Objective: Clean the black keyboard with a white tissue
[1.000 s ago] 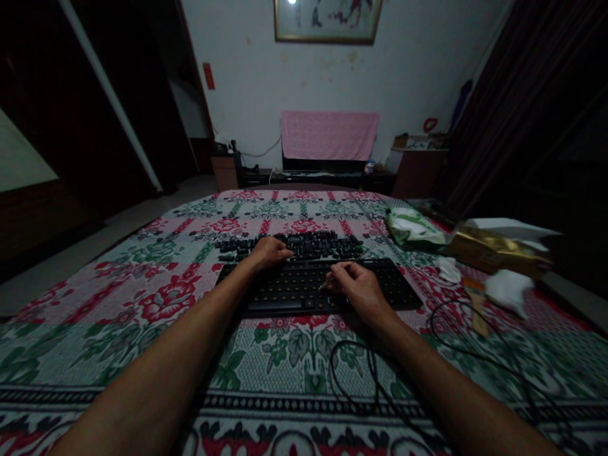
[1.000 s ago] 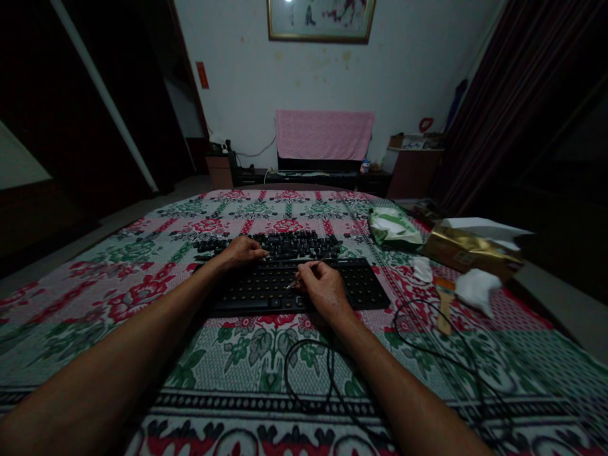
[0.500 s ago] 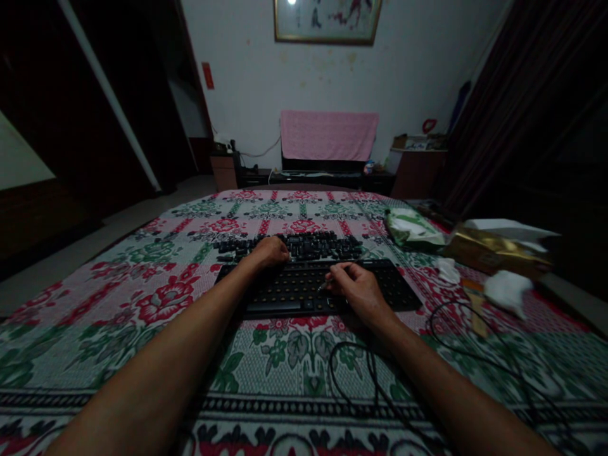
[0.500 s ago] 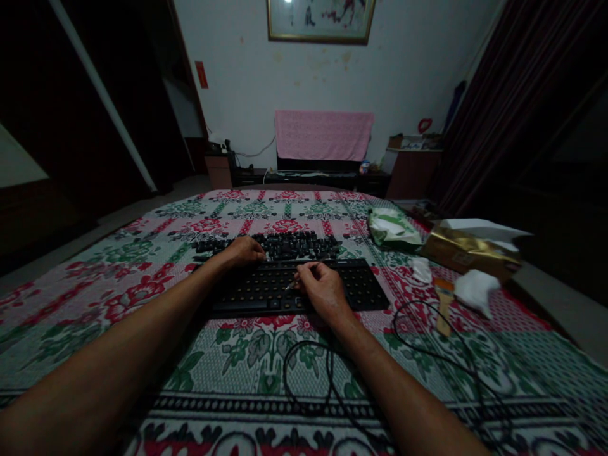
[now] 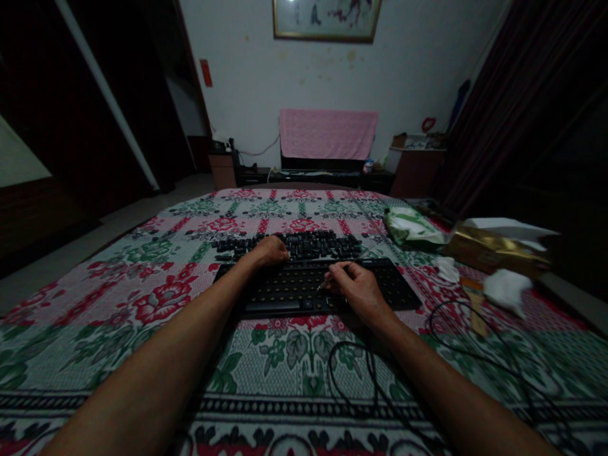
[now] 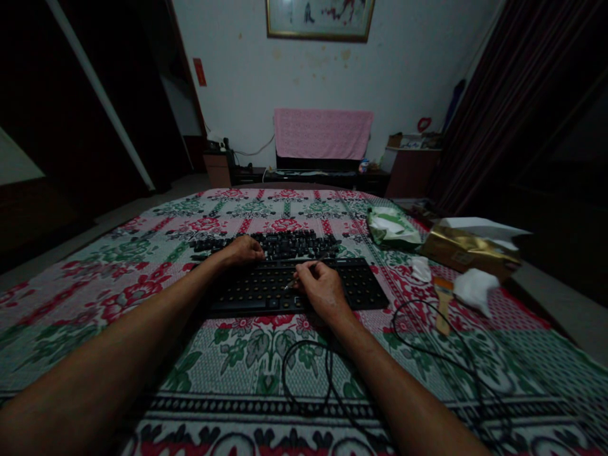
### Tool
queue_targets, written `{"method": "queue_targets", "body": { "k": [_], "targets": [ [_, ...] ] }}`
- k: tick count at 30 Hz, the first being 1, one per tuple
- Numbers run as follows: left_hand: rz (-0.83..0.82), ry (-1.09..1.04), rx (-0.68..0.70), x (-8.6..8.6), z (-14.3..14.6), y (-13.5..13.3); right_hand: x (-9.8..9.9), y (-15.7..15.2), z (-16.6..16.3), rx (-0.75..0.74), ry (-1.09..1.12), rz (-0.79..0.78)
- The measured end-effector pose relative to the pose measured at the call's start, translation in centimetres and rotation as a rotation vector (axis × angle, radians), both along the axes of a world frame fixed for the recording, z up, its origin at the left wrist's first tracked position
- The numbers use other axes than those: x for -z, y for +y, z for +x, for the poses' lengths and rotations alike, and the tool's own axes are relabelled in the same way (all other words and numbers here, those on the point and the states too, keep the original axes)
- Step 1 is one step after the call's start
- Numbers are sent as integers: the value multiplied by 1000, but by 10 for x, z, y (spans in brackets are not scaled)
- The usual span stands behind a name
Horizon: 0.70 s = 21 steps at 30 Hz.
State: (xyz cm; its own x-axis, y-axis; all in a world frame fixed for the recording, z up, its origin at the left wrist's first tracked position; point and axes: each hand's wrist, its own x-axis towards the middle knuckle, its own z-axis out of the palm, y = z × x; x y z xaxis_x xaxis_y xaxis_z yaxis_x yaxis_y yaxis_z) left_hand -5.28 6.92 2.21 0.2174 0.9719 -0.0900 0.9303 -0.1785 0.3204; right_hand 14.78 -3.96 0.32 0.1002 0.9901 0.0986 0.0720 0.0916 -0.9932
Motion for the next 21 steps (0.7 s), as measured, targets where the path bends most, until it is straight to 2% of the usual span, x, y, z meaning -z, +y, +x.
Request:
{"method": "queue_targets", "body": {
  "k": [7, 21],
  "targets": [
    [102, 65, 48, 0, 3, -4, -1, -1, 0, 5, -2, -14],
    [108, 93, 15, 1, 2, 2, -1, 0, -1, 0, 3, -5]
  ]
}}
